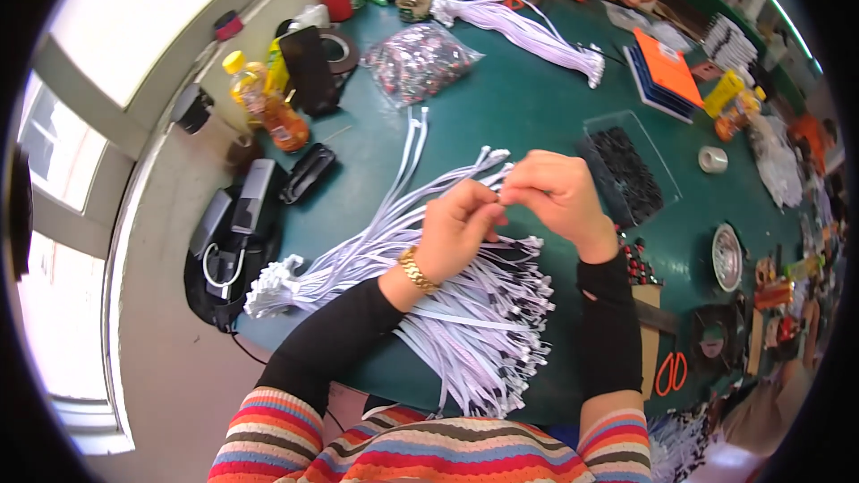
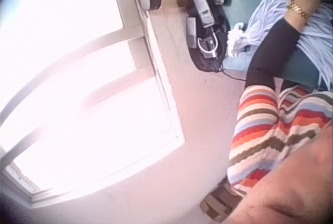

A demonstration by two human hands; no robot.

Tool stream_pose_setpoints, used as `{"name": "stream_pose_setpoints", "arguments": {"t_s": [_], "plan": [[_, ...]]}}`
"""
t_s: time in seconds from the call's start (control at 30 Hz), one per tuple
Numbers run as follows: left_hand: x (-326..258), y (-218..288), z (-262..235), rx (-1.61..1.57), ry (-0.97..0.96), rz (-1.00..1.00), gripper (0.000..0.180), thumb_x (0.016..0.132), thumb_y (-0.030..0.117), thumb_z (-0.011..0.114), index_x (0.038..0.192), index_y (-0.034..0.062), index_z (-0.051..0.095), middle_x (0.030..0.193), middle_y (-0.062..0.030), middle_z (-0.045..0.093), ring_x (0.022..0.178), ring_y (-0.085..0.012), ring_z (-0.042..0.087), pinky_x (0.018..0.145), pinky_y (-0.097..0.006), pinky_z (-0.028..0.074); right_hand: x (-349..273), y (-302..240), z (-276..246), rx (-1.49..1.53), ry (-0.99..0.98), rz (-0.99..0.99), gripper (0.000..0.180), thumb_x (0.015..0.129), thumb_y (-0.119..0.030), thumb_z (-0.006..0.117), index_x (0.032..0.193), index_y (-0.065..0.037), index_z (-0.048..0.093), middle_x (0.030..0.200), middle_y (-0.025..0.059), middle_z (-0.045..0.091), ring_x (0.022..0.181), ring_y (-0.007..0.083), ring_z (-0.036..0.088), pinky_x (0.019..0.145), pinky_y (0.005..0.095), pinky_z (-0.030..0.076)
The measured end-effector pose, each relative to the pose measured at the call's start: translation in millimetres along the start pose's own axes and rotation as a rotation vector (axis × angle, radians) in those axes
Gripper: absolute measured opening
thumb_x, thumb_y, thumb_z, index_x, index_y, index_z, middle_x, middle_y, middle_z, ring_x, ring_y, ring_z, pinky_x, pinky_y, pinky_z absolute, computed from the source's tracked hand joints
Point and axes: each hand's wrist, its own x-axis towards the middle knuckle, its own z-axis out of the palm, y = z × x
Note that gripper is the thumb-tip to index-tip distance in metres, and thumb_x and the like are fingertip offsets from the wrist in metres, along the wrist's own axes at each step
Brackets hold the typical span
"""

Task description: The person attaches plastic connectors to the ends of white cables by hand.

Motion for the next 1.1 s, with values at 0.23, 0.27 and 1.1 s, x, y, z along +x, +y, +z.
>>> {"name": "stream_pose_setpoints", "arguments": {"t_s": [0.23,0.27,1.1], "plan": [[0.7,-0.4,-0.3,-0.069,-0.046,-0.045,0.004,0.088,0.001,0.054,0.087,0.0006,0.051,0.074,-0.0061,0.064,0.058,-0.0079,0.06,0.051,-0.02,0.047,0.5,-4.7,-23.6,0.042,-0.165,0.087,0.007,0.07,-0.003,0.071,0.073,-0.002,0.065,0.069,0.0056,0.064,0.062,0.017,0.058,0.057,0.0268,0.045],[1.7,-0.3,-0.2,-0.068,-0.043,-0.093,0.004,0.089,0.001,0.053,0.087,0.0008,0.05,0.074,-0.0061,0.064,0.058,-0.0081,0.06,0.051,-0.02,0.047,-0.1,-5.4,-26.6,0.036,-0.161,0.114,0.008,0.07,-0.003,0.071,0.075,-0.002,0.065,0.071,0.0058,0.064,0.063,0.0169,0.059,0.057,0.0266,0.045],[5.8,-19.6,-3.5,-0.14,-0.121,0.015,0.003,0.093,0.003,0.047,0.09,0.002,0.049,0.07,-0.0045,0.059,0.055,-0.0098,0.056,0.052,-0.022,0.046,-4.2,-8.1,-6.9,-0.291,-0.233,-0.034,0.018,0.082,-0.022,0.058,0.073,-0.007,0.056,0.066,0.0131,0.058,0.065,0.0329,0.058,0.057,0.0414,0.044]]}}
